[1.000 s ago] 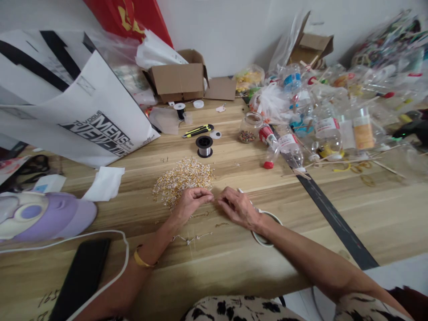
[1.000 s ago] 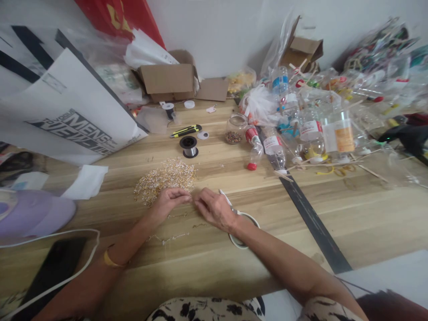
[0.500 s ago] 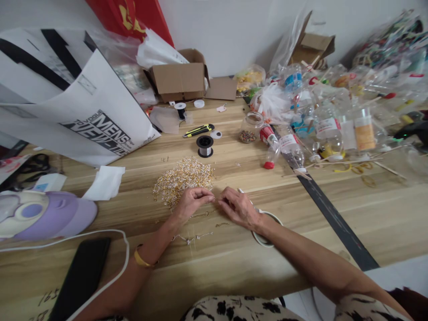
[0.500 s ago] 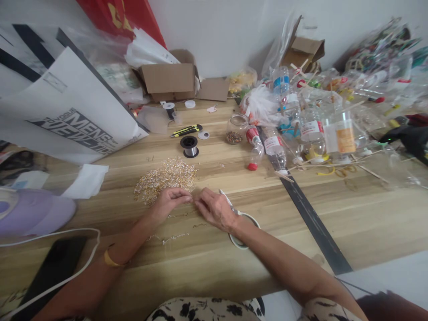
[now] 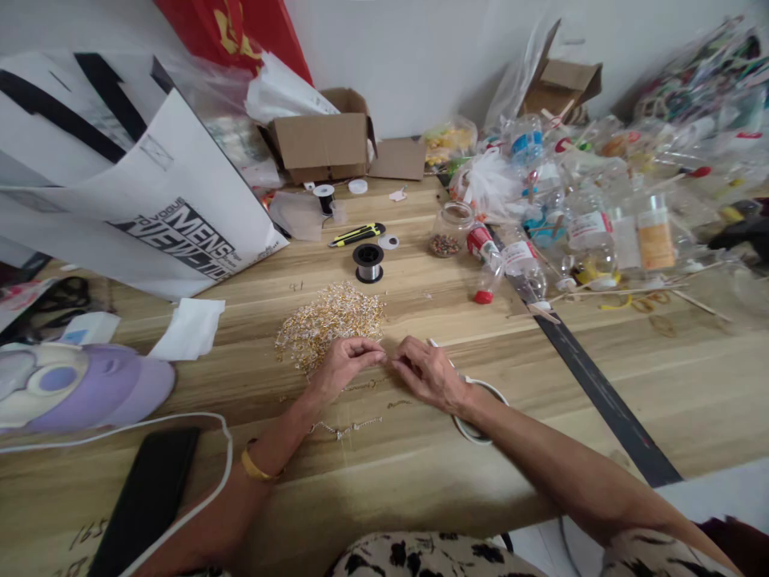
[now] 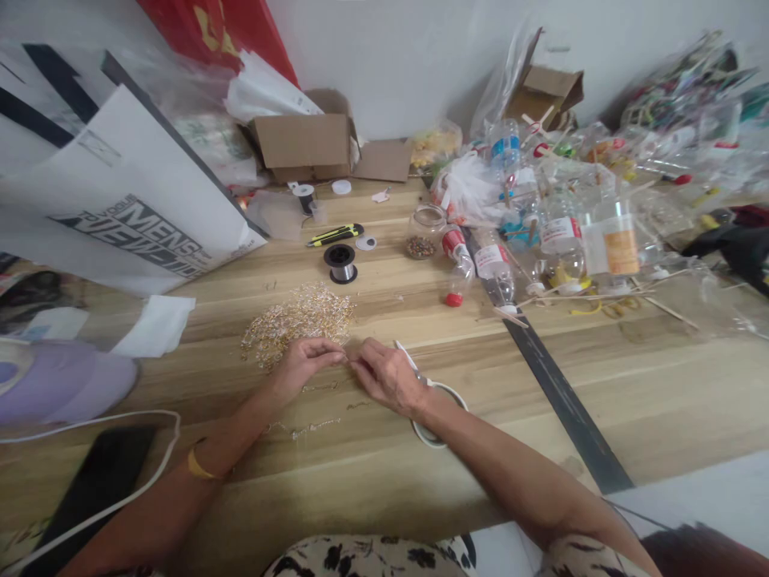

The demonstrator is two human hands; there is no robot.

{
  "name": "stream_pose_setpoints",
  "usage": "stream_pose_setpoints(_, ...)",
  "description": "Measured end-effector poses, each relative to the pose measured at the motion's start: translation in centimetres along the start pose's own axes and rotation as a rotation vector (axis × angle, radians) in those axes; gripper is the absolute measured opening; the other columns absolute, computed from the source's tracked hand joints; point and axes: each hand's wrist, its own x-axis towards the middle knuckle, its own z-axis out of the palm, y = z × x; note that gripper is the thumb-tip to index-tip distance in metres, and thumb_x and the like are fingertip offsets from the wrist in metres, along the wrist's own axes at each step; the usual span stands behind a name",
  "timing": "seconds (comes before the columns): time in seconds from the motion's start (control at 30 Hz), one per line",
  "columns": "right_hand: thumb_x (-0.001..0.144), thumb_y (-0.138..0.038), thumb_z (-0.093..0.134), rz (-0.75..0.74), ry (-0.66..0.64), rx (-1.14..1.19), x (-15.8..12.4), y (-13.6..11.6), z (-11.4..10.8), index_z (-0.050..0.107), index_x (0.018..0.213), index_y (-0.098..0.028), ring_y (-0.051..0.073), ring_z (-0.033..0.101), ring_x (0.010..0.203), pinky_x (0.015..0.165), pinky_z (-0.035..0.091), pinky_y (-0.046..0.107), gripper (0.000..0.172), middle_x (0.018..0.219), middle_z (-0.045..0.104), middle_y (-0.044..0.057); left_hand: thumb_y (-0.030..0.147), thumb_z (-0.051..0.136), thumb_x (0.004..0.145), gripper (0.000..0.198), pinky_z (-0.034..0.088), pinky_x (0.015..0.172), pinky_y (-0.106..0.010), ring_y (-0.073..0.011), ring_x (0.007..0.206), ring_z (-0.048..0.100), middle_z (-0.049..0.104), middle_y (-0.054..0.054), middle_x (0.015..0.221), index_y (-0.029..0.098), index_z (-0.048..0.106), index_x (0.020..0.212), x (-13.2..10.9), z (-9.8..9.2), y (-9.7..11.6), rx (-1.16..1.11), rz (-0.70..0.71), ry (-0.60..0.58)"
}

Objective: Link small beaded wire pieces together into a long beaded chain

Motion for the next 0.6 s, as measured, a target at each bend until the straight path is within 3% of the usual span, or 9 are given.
stream_pose_setpoints(0.6,0.09,-0.016,0.048,-0.007,0.015,-0.005,0.06,0.01,0.03,0.054,0.085,-0.018,0.013,0.05,0.065,0.06,0.038,0.024,0.008,0.077,0.055,0.002,0.028,0.074,0.063,0.016,0.048,0.068,-0.026,-0.0137,0.067,0.062,0.071,-0.002,0.07,0.014,0.07,0.072,0.08,-0.04,-0.16,-0.013,0.01,0.018)
